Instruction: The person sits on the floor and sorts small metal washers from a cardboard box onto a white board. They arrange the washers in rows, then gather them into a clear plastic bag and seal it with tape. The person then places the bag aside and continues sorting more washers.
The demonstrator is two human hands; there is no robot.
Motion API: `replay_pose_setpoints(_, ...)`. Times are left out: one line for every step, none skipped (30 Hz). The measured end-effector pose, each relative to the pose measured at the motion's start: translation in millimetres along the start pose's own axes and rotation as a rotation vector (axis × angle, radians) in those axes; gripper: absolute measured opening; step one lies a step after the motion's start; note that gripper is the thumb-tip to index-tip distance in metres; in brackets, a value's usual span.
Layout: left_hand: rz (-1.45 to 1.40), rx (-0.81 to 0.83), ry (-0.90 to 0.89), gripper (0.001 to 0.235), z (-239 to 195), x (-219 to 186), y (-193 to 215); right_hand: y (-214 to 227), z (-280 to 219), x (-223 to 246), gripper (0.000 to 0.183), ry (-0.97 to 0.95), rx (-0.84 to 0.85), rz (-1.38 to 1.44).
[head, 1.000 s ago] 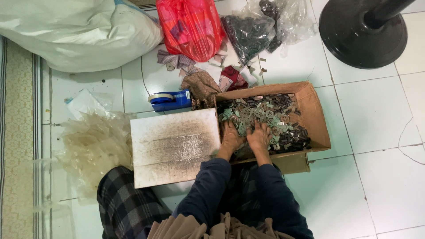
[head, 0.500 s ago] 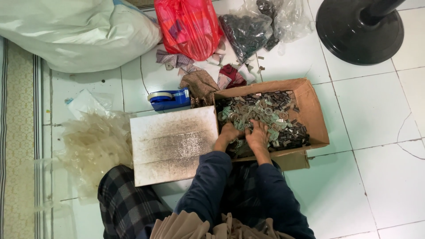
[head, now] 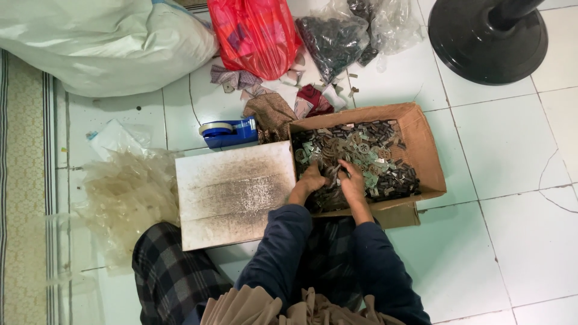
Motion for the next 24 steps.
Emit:
replay_pose_setpoints(-0.001, 0.001, 0.001, 0.112, -11, -6, 0, 2, -9, 8, 0.040, -0.002, 0.000, -0.001)
replay_pose_setpoints(-0.006, -0.023, -0.011, 0.107, -21, -14, 3, 5, -18, 17, 0.041, 0.011, -0.007, 0.038)
replay_pose_setpoints(-0.011, -0.050, -0.025, 0.102, -31, -23, 6, 8, -26, 27, 0.042, 0.026, -0.016, 0.077)
replay_pose_setpoints(-0.012, -0.050, -0.027, 0.102, -44, -33, 9, 10, -35, 38, 0.042, 0.027, -0.016, 0.077)
replay_pose_setpoints(-0.056, -0.052, -0.051, 0.101, -57, -45, 12, 13, -44, 50, 0.043, 0.030, -0.031, 0.103)
replay_pose_setpoints(-0.100, -0.053, -0.076, 0.099, -71, -57, 16, 17, -52, 61, 0.044, 0.034, -0.045, 0.130)
replay_pose_setpoints(-0.099, -0.054, -0.075, 0.099, -77, -59, 14, 15, -49, 56, 0.044, 0.033, -0.045, 0.130)
replay_pose_setpoints(-0.146, -0.090, -0.116, 0.088, -84, -65, 16, 15, -47, 49, 0.045, 0.013, -0.070, 0.177)
replay_pose_setpoints(-0.195, -0.130, -0.156, 0.078, -91, -70, 19, 15, -44, 42, 0.046, -0.007, -0.093, 0.221)
replay_pose_setpoints(-0.198, -0.133, -0.155, 0.078, -87, -61, 14, 14, -50, 52, 0.046, -0.006, -0.089, 0.219)
replay_pose_setpoints(-0.282, -0.160, -0.282, 0.061, -86, -63, 14, 15, -56, 66, 0.046, 0.035, -0.101, 0.259)
replay_pose_setpoints(-0.366, -0.186, -0.410, 0.046, -87, -65, 15, 17, -61, 80, 0.046, 0.075, -0.113, 0.300)
replay_pose_setpoints(-0.366, -0.189, -0.409, 0.046, -89, -61, 15, 16, -59, 71, 0.046, 0.076, -0.110, 0.302)
replay_pose_setpoints(-0.345, -0.176, -0.409, 0.048, -91, -58, 12, 16, -56, 66, 0.042, 0.119, -0.119, 0.293)
replay_pose_setpoints(-0.324, -0.161, -0.409, 0.052, -94, -54, 9, 16, -55, 60, 0.038, 0.162, -0.129, 0.283)
replay_pose_setpoints(-0.323, -0.162, -0.408, 0.052, -102, -57, 12, 14, -47, 50, 0.038, 0.161, -0.128, 0.285)
replay_pose_setpoints(-0.334, -0.150, -0.430, 0.058, -111, -62, 14, 13, -39, 44, 0.040, 0.202, -0.120, 0.264)
replay_pose_setpoints(-0.345, -0.139, -0.452, 0.066, -119, -68, 16, 12, -31, 38, 0.045, 0.242, -0.111, 0.242)
replay_pose_setpoints(-0.346, -0.141, -0.453, 0.066, -123, -71, 18, 12, -35, 41, 0.045, 0.243, -0.109, 0.241)
replay_pose_setpoints(-0.321, -0.199, -0.443, 0.063, -127, -72, 24, 14, -39, 42, 0.041, 0.230, -0.143, 0.237)
replay_pose_setpoints(-0.294, -0.255, -0.433, 0.060, -131, -74, 30, 17, -43, 43, 0.038, 0.216, -0.177, 0.234)
replay_pose_setpoints(-0.294, -0.256, -0.434, 0.060, -121, -67, 27, 19, -43, 42, 0.038, 0.218, -0.177, 0.234)
replay_pose_setpoints(-0.246, -0.288, -0.417, 0.057, -112, -58, 26, 22, -44, 35, 0.036, 0.156, -0.194, 0.190)
replay_pose_setpoints(-0.197, -0.320, -0.399, 0.053, -102, -49, 24, 25, -45, 27, 0.034, 0.095, -0.211, 0.146)
Point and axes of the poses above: each hand's wrist, its own z-axis towards the middle knuckle, its own y-axis out of the back of the hand, x = y × z, the point moved 10 cm from there along z, towards the middle knuckle, and after that the axes turned 3 degrees about z, right-handed, at the moved point
